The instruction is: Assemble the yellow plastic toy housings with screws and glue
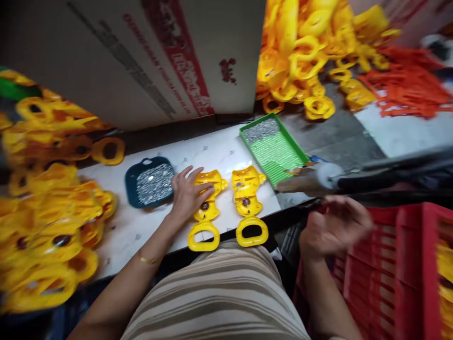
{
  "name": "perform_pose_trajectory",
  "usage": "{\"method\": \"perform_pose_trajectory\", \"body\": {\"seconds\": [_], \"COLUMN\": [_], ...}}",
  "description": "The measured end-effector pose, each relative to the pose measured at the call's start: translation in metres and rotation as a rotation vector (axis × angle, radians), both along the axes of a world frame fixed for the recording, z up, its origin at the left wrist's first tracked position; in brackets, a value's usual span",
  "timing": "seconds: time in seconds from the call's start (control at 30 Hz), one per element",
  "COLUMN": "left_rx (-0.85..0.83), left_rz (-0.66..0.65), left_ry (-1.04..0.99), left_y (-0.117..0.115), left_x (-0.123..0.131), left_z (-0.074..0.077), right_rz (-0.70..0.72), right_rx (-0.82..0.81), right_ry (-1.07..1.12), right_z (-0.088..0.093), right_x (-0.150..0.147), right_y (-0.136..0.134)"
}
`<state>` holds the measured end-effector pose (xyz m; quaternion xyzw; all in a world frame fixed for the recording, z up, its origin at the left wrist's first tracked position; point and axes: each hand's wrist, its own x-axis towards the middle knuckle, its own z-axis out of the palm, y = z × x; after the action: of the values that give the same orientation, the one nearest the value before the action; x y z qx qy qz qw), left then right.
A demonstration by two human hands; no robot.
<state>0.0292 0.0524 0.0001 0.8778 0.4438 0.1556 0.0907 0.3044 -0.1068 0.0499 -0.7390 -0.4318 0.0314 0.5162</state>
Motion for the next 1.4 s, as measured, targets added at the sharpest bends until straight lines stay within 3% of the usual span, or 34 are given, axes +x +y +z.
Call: {"method": "perform_pose_trajectory", "body": {"seconds": [0.07,0.2,0.37,0.47,0.6,0.8,1.07,1.4], "left_rx": [0.029,0.051,0.05,0.057,0.041,0.067,0.054,0.055], "left_rz": [0.007,0.001,0.012,0.016,0.022,0.016,0.013,0.026], "left_ry": [-0.01,-0.025,0.045,0.071,0.064,0.095,0.079,0.092], "left_y": [0.002,0.005,0.003,0.003,0.003,0.003,0.003,0.001], "left_x": [0.0,0.001,0.003,0.002,0.001,0.003,0.003,0.004], "left_z": [-0.001,-0.001,0.002,0.002,0.0,0.001,0.002,0.002], "right_rz": [-0.059,0.283,0.325,0.345,0.286,0.012,0.025,0.04], "right_rx": [0.196,0.033,0.158,0.232,0.368,0.409,0.479,0.481], "right_ry": [0.043,0.15,0.306,0.455,0.477,0.283,0.321,0.355], "right_z": [-0.003,0.002,0.018,0.017,0.002,-0.018,-0.03,-0.029], "right_x": [0.004,0.017,0.034,0.047,0.059,0.056,0.057,0.053], "right_y": [0.018,0.048,0.065,0.077,0.089,0.094,0.112,0.123]}}
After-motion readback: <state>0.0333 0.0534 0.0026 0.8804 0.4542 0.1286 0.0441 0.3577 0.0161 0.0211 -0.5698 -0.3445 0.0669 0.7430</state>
